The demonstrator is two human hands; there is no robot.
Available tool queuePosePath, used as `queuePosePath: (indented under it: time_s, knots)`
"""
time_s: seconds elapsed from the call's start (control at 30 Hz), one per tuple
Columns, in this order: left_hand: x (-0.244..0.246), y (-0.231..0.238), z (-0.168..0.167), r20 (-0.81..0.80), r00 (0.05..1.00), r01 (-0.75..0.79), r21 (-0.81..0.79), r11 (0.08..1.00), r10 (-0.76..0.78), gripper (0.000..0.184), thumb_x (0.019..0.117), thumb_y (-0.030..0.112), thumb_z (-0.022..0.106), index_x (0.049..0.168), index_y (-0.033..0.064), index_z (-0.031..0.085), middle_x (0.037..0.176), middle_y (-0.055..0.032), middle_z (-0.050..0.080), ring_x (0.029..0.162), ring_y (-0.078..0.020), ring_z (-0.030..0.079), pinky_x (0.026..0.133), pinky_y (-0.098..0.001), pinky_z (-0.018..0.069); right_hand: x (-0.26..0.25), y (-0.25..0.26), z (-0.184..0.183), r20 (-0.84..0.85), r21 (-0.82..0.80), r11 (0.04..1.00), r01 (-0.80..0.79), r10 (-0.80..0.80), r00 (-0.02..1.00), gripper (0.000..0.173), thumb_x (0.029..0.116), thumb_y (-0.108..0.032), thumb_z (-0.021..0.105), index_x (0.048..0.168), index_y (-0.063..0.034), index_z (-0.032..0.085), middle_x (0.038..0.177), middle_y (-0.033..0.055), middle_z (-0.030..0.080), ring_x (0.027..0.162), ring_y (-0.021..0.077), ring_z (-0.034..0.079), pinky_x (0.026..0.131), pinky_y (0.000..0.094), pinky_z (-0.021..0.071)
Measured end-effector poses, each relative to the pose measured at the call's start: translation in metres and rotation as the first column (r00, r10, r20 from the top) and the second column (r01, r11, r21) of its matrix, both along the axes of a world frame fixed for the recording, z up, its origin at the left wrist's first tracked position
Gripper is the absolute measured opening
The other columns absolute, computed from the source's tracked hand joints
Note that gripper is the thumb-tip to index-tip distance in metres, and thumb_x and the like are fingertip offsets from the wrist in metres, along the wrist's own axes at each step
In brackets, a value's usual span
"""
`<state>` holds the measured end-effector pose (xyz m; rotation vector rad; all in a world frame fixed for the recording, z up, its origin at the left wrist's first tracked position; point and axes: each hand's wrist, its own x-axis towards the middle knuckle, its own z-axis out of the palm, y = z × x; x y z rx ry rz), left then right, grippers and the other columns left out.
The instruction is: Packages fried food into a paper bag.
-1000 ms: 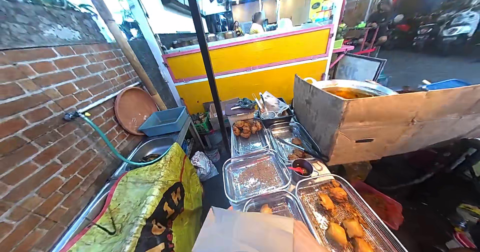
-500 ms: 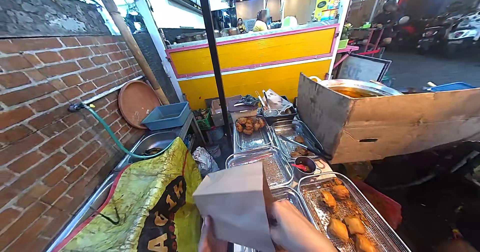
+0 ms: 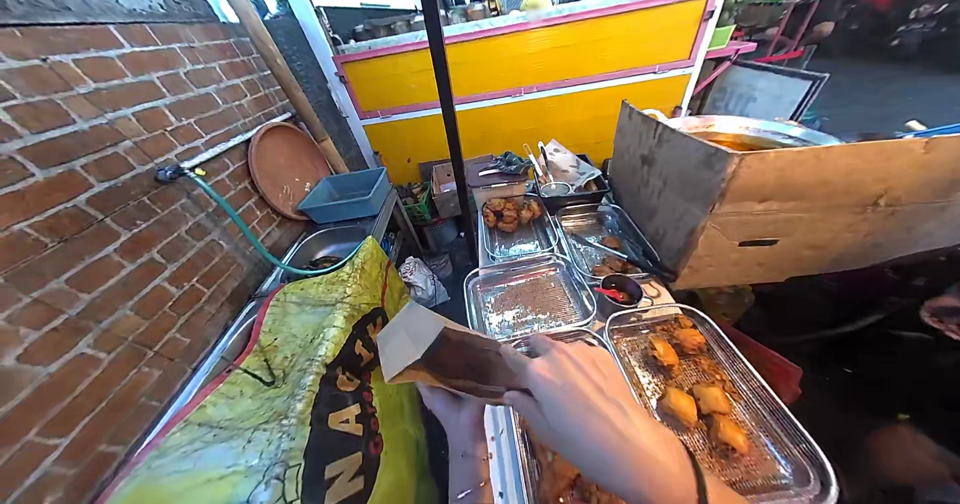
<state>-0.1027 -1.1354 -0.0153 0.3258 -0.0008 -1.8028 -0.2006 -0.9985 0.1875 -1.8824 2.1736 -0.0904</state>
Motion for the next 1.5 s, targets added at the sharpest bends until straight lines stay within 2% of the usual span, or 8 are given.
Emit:
queuePosePath:
  time_s: [0.17, 0.27, 0.5, 0.63, 0.77, 0.9, 1.07, 1.5]
  knots:
    - [0.007, 0.001, -0.006, -0.073, 0.996, 0.036, -0.122, 0.992, -0.045, 0.067, 0.0992, 0.064, 0.032, 0.122, 0.0080, 0.061, 0.114, -0.0140, 0.069, 0.108, -0.0285, 0.069, 0.088, -0.0492, 0.0584, 0.007, 0.009, -0.014, -0.004, 0.022, 0.999, 0.040, -0.039, 0.999, 0.049, 0.1029, -0.039, 0.055, 0.146, -0.0172, 0.057, 0.111, 0.0208, 0.067, 0.089, 0.0378, 0.070, 0.069, 0.0526, 0.0548]
    - [0.000, 0.006, 0.006, 0.107, 0.985, -0.125, -0.088, 0.988, 0.134, 0.053, 0.1035, 0.058, 0.030, 0.114, 0.0162, 0.061, 0.102, -0.0042, 0.072, 0.098, -0.0196, 0.071, 0.079, -0.0455, 0.0604, 0.007, 0.004, -0.024, 0.016, -0.007, 0.995, 0.098, -0.098, 0.995, 0.052, 0.1032, -0.038, 0.055, 0.151, -0.0173, 0.053, 0.114, 0.0193, 0.067, 0.089, 0.0358, 0.069, 0.070, 0.0502, 0.0549]
    - [-0.001, 0.002, -0.001, 0.134, 0.987, -0.083, -0.085, 0.993, 0.094, 0.064, 0.0991, 0.070, 0.031, 0.133, 0.0220, 0.055, 0.123, -0.0037, 0.067, 0.117, -0.0224, 0.064, 0.094, -0.0539, 0.0551, -0.020, -0.009, -0.065, 0.133, -0.041, 0.995, 0.085, -0.079, 0.988, 0.023, 0.1002, -0.031, 0.062, 0.109, -0.0145, 0.074, 0.099, 0.0124, 0.071, 0.091, 0.0332, 0.070, 0.070, 0.0542, 0.0545]
    - [-0.004, 0.006, -0.007, 0.216, 0.974, -0.045, -0.088, 0.995, 0.063, 0.068, 0.0998, 0.072, 0.021, 0.138, 0.0246, 0.051, 0.128, -0.0015, 0.065, 0.120, -0.0197, 0.063, 0.096, -0.0516, 0.0546, -0.025, 0.001, -0.095, 0.123, -0.189, 0.977, 0.094, -0.072, 0.990, 0.031, 0.0999, -0.032, 0.062, 0.127, -0.0204, 0.071, 0.102, 0.0119, 0.068, 0.082, 0.0308, 0.069, 0.064, 0.0503, 0.0543]
    - [0.012, 0.007, -0.032, 0.183, 0.980, -0.048, -0.144, 0.988, 0.074, 0.068, 0.1015, 0.070, 0.018, 0.134, 0.0226, 0.055, 0.122, -0.0007, 0.069, 0.116, -0.0185, 0.066, 0.094, -0.0490, 0.0567, -0.077, 0.048, -0.120, 0.547, -0.325, 0.924, 0.200, 0.011, 0.837, 0.043, 0.0963, -0.044, 0.068, 0.136, -0.0271, 0.068, 0.090, -0.0036, 0.069, 0.074, 0.0087, 0.062, 0.067, 0.0330, 0.0544]
    - [0.040, 0.007, -0.058, 0.217, 0.970, -0.080, -0.127, 0.989, 0.107, 0.065, 0.1036, 0.065, 0.019, 0.133, 0.0197, 0.055, 0.120, -0.0031, 0.069, 0.113, -0.0202, 0.067, 0.092, -0.0491, 0.0577, -0.145, 0.098, -0.179, 0.714, 0.127, 0.964, 0.233, -0.252, 0.653, 0.042, 0.0953, -0.040, 0.071, 0.133, -0.0201, 0.071, 0.112, 0.0008, 0.075, 0.095, 0.0111, 0.070, 0.087, 0.0377, 0.0570]
    - [0.047, 0.016, -0.077, 0.228, 0.973, -0.027, -0.048, 0.998, 0.038, 0.071, 0.1029, 0.066, 0.015, 0.133, 0.0141, 0.053, 0.120, -0.0118, 0.068, 0.112, -0.0265, 0.067, 0.091, -0.0516, 0.0570, -0.154, 0.093, -0.289, 0.489, 0.426, 0.902, 0.065, -0.290, 0.823, 0.045, 0.0961, -0.045, 0.069, 0.133, -0.0206, 0.070, 0.120, 0.0111, 0.073, 0.114, 0.0275, 0.068, 0.103, 0.0547, 0.0490]
    - [0.040, 0.030, -0.070, 0.415, 0.892, -0.161, -0.079, 0.984, 0.179, 0.053, 0.1091, 0.051, 0.020, 0.130, 0.0167, 0.055, 0.115, -0.0018, 0.070, 0.108, -0.0144, 0.068, 0.087, -0.0425, 0.0595, -0.136, 0.098, -0.242, 0.386, 0.409, 0.912, 0.038, -0.210, 0.898, 0.031, 0.1004, -0.042, 0.060, 0.123, -0.0261, 0.076, 0.108, 0.0083, 0.076, 0.106, 0.0287, 0.070, 0.095, 0.0580, 0.0515]
